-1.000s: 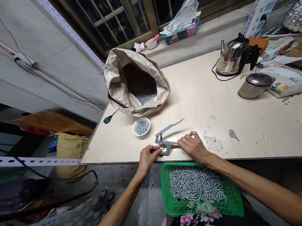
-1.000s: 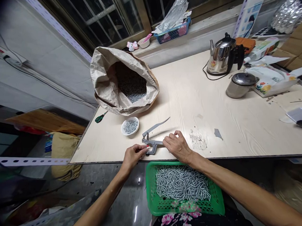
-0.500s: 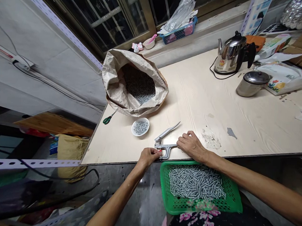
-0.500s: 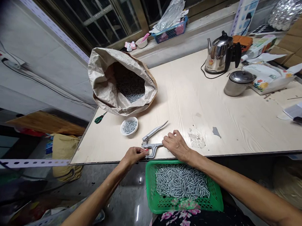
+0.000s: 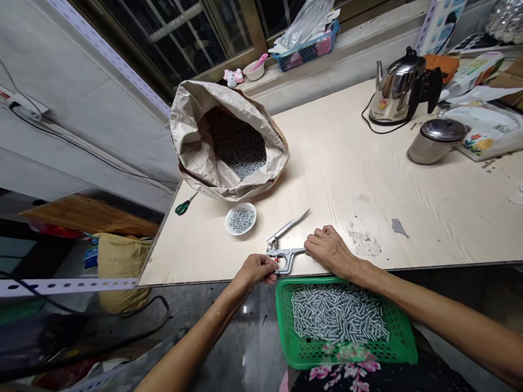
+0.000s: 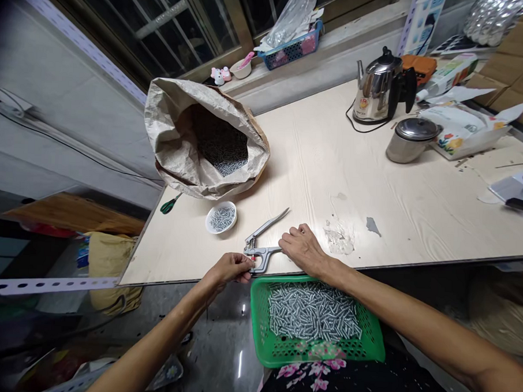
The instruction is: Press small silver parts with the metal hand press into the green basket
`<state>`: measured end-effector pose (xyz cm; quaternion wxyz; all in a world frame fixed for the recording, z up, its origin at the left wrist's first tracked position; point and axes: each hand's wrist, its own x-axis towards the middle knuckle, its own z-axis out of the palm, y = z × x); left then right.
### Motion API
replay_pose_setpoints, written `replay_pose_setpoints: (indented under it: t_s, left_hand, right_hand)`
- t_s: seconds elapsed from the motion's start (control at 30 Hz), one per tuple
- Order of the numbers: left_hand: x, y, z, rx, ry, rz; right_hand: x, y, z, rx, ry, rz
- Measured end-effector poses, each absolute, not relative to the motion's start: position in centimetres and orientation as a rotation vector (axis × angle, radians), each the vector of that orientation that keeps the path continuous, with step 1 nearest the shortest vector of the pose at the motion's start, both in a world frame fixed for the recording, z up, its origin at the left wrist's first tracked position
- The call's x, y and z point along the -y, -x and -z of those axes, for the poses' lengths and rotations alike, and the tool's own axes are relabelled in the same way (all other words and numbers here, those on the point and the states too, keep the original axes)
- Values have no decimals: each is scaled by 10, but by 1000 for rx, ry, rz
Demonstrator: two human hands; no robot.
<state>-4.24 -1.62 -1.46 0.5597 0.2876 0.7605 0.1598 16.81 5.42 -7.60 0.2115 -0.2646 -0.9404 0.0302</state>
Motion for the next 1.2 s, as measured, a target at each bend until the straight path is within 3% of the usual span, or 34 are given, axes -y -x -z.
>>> replay_pose_setpoints:
  t_s: [0.27,0.47,0.73,0.93,1.07,1.2]
  left_hand:
    - [17,44,19,-1796,-647,-406]
    - [18,43,19,-1791,-662,-402]
    - [19,42,17,-1850,-733,-303]
    - [31,21,10,-2212,-1789,-226]
    - [8,2,17,-1849,-2292,-226]
    - [-24,2,26,-1605,-2332,-63]
  right_hand:
    - [-78,-180,62,2667,823,-428]
    - [-114,-173,54,2871,742,-473]
    - [-97,-170,41,2849,705,-352]
    - [-82,-171,46,2804,745,-373]
    - [-81,-167,46,2787,797,-358]
    - [-81,-165,46,2797,856,-405]
